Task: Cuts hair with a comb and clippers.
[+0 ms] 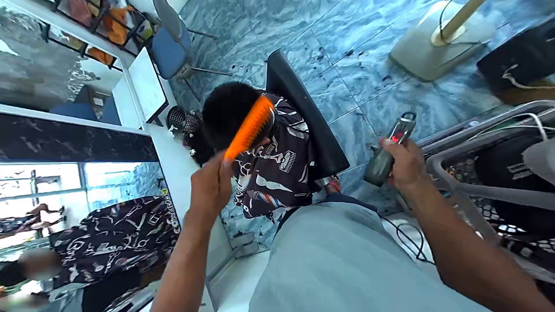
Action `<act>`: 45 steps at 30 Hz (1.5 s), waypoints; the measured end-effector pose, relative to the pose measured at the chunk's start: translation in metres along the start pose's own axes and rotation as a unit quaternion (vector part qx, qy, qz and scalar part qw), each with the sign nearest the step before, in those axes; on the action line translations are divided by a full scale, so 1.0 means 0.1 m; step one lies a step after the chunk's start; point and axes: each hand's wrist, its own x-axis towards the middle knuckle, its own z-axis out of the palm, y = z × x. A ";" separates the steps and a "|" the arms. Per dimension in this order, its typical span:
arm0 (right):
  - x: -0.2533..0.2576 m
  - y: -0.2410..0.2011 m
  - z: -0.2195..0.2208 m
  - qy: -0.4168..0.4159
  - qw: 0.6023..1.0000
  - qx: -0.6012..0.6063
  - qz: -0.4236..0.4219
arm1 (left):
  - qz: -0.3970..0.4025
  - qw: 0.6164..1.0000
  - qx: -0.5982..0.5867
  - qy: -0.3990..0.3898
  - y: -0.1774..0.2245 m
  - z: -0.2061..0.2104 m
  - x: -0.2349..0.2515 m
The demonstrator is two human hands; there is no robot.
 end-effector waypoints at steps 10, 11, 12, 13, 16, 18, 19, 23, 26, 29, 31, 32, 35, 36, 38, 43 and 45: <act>-0.80 -0.24 0.13 0.126 0.989 0.053 -0.062 | -0.110 0.986 -0.056 -0.114 0.18 0.11 0.12; -0.88 -0.23 0.12 0.127 0.989 0.037 -0.069 | -0.116 0.989 -0.071 -0.054 0.08 -0.05 0.21; -0.97 -0.22 0.10 0.124 0.990 0.015 -0.072 | -0.110 0.991 -0.081 0.000 -0.03 -0.17 0.33; -1.04 -0.23 0.09 0.120 0.990 -0.006 -0.072 | -0.101 0.989 -0.103 0.031 -0.15 -0.23 0.48; -1.21 -0.26 0.05 0.114 0.990 -0.032 -0.072 | -0.089 0.984 -0.153 0.013 -0.31 -0.18 0.85; -1.32 -0.27 0.09 0.121 0.990 -0.013 -0.066 | -0.077 0.986 -0.147 -0.010 -0.34 -0.06 0.95; -1.37 -0.29 0.13 0.124 0.991 0.002 -0.051 | -0.069 0.987 -0.146 -0.015 -0.34 -0.02 0.97; -1.42 -0.26 0.21 0.165 0.984 0.064 0.011 | -0.043 0.991 -0.125 -0.031 -0.36 -0.04 1.10; -1.38 -0.33 0.25 0.180 0.976 0.121 0.018 | -0.019 0.993 -0.103 -0.048 -0.43 -0.08 1.26; -1.33 -0.53 0.26 0.167 0.962 0.216 -0.006 | -0.003 0.993 -0.094 -0.067 -0.49 -0.15 1.38; -1.27 -0.64 0.26 0.128 0.937 0.320 -0.061 | -0.005 0.992 -0.094 -0.084 -0.50 -0.21 1.42; -1.24 -0.65 0.25 0.085 0.917 0.377 -0.096 | -0.006 0.991 -0.097 -0.088 -0.52 -0.23 1.44; -1.26 -0.59 0.29 -0.078 0.858 0.486 -0.147 | -0.003 0.990 -0.126 -0.063 -0.66 -0.22 1.42; -1.33 -0.55 0.34 -0.125 0.854 0.487 -0.136 | -0.013 0.988 -0.149 -0.030 -0.74 -0.22 1.35; -1.50 -0.46 0.52 -0.196 0.836 0.503 -0.098 | -0.084 0.979 -0.177 0.063 -0.87 -0.30 1.10; -1.66 -0.26 0.78 -0.308 0.822 0.472 -0.080 | 0.017 0.961 -0.221 0.163 -1.20 0.15 0.50; -1.58 -0.41 0.75 -0.325 0.865 0.363 -0.117 | 0.070 0.964 -0.224 0.124 -1.38 0.42 0.38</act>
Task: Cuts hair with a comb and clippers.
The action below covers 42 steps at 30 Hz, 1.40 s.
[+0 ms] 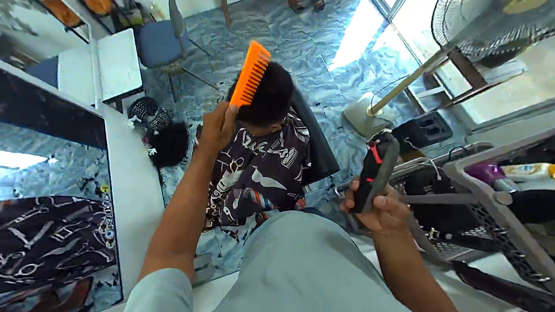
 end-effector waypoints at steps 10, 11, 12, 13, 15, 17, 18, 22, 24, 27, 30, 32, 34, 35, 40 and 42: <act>1.07 0.04 0.21 0.117 0.922 -0.367 0.042 | 0.131 0.973 0.184 0.040 -0.34 0.56 -0.64; 1.21 0.06 0.23 0.090 0.912 -0.398 0.037 | 0.133 0.968 0.202 0.072 -0.36 0.56 -0.61; 1.34 0.09 0.26 0.068 0.898 -0.433 0.038 | 0.138 0.961 0.216 0.098 -0.38 0.54 -0.57; 1.47 0.12 0.28 0.048 0.877 -0.476 0.047 | 0.148 0.956 0.224 0.121 -0.39 0.51 -0.52; 1.68 0.20 0.34 0.023 0.827 -0.555 0.080 | 0.164 0.947 0.232 0.151 -0.39 0.42 -0.43; 1.81 0.26 0.41 0.022 0.788 -0.605 0.109 | 0.170 0.944 0.226 0.172 -0.37 0.36 -0.36; 1.85 0.28 0.45 0.030 0.775 -0.620 0.120 | 0.172 0.941 0.225 0.185 -0.35 0.34 -0.33; 1.92 0.27 0.58 0.058 0.755 -0.635 0.150 | 0.187 0.932 0.224 0.214 -0.35 0.32 -0.26; 1.93 0.25 0.62 0.067 0.757 -0.631 0.156 | 0.191 0.931 0.223 0.217 -0.34 0.31 -0.25; 1.96 0.26 0.67 0.069 0.769 -0.618 0.148 | 0.195 0.929 0.223 0.222 -0.33 0.31 -0.24; 1.99 0.31 0.70 0.064 0.794 -0.591 0.128 | 0.201 0.929 0.221 0.218 -0.33 0.31 -0.25; 1.98 0.32 0.72 0.064 0.793 -0.591 0.133 | 0.204 0.928 0.221 0.220 -0.32 0.30 -0.25; 1.96 0.32 0.74 0.073 0.784 -0.599 0.145 | 0.207 0.927 0.219 0.225 -0.33 0.31 -0.25; 1.96 0.32 0.74 0.076 0.784 -0.599 0.146 | 0.207 0.927 0.220 0.224 -0.33 0.31 -0.25; 1.99 0.35 0.78 0.070 0.805 -0.576 0.127 | 0.204 0.929 0.221 0.217 -0.32 0.30 -0.25; 1.99 0.35 0.77 0.081 0.810 -0.566 0.131 | 0.208 0.926 0.222 0.223 -0.33 0.31 -0.24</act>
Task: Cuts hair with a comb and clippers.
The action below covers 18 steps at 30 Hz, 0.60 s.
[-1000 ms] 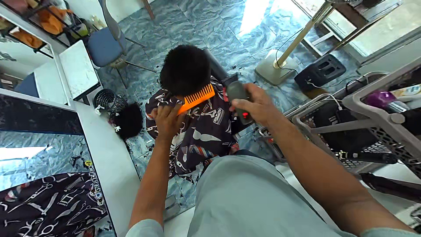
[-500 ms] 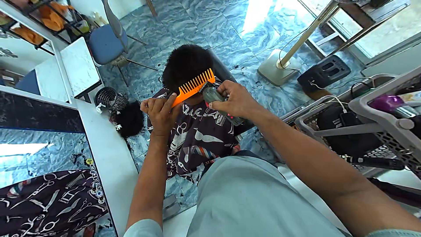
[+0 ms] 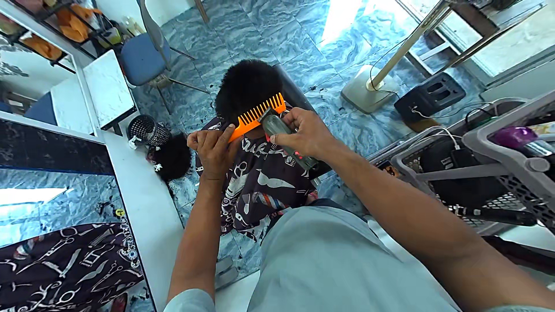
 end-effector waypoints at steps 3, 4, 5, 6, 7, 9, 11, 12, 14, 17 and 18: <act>0.01 -0.02 0.01 -0.008 0.998 0.056 -0.003 | 0.000 1.000 -0.008 -0.024 0.02 -0.01 -0.02; -0.01 0.01 0.01 -0.012 0.998 0.069 0.000 | 0.003 0.998 -0.017 -0.068 0.06 -0.04 -0.06; -0.05 0.07 -0.01 -0.010 0.997 0.078 0.009 | 0.012 0.992 -0.024 -0.124 0.11 -0.06 -0.12; -0.09 0.15 -0.05 -0.003 0.996 0.084 0.022 | 0.023 0.984 -0.030 -0.172 0.14 -0.06 -0.21; -0.14 0.25 -0.09 0.008 0.996 0.082 0.035 | 0.023 0.980 -0.035 -0.195 0.16 -0.03 -0.31; -0.18 0.40 -0.15 0.023 0.997 0.061 0.043 | -0.005 0.985 -0.028 -0.171 0.17 0.02 -0.46; -0.18 0.42 -0.15 0.012 0.999 0.019 0.029 | -0.039 0.991 -0.010 -0.126 0.16 0.04 -0.44; -0.16 0.39 -0.14 0.005 1.000 -0.009 0.019 | -0.050 0.993 -0.005 -0.102 0.15 0.06 -0.38; -0.09 0.32 -0.11 0.001 0.999 -0.046 0.006 | -0.050 0.997 0.003 -0.060 0.10 0.07 -0.25; -0.03 0.26 -0.06 0.011 0.998 -0.057 0.006 | -0.037 0.999 0.014 -0.024 0.04 0.05 -0.12; -0.03 0.23 -0.05 0.012 0.998 -0.057 0.005 | -0.032 0.999 0.013 -0.018 0.03 0.06 -0.11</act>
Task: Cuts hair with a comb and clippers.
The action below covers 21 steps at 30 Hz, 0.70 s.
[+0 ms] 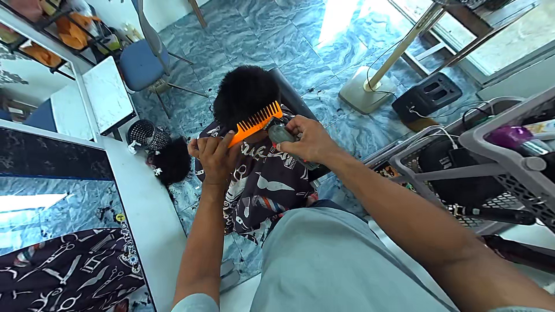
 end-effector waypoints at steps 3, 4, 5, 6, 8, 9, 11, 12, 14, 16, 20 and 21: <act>0.03 -0.09 0.04 0.008 0.999 0.024 -0.020 | 0.009 1.000 -0.003 0.015 -0.01 0.01 0.03; 0.05 -0.10 0.06 0.008 0.999 0.042 -0.032 | 0.010 1.000 -0.003 0.012 0.00 0.01 0.03; 0.05 -0.10 0.08 0.003 0.997 0.062 -0.041 | 0.013 1.000 -0.005 -0.001 0.01 0.00 0.02; 0.04 -0.08 0.08 -0.004 0.996 0.083 -0.042 | 0.020 0.999 -0.010 -0.032 0.03 -0.02 -0.01; -0.05 0.01 0.04 -0.016 0.992 0.121 -0.017 | 0.045 0.990 -0.020 -0.134 0.10 -0.05 -0.10; -0.08 0.06 -0.01 -0.025 0.990 0.137 0.004 | 0.055 0.983 -0.026 -0.171 0.12 -0.05 -0.15; -0.10 0.16 -0.13 -0.046 0.988 0.142 0.035 | 0.053 0.984 -0.017 -0.167 0.19 -0.04 -0.17; -0.08 0.21 -0.18 -0.053 0.989 0.133 0.036 | 0.047 0.988 -0.008 -0.144 0.24 -0.05 -0.15; -0.02 0.24 -0.25 -0.066 0.992 0.108 0.025 | 0.035 0.994 0.020 -0.101 0.32 -0.06 -0.06; 0.05 0.21 -0.29 -0.074 0.991 0.108 0.015 | 0.033 0.997 0.036 -0.066 0.36 -0.08 0.04; 0.12 0.08 -0.31 -0.080 0.988 0.133 0.015 | 0.042 0.998 0.039 -0.017 0.34 -0.11 0.16; 0.13 0.04 -0.32 -0.083 0.986 0.142 0.018 | 0.045 0.998 0.038 -0.010 0.34 -0.12 0.17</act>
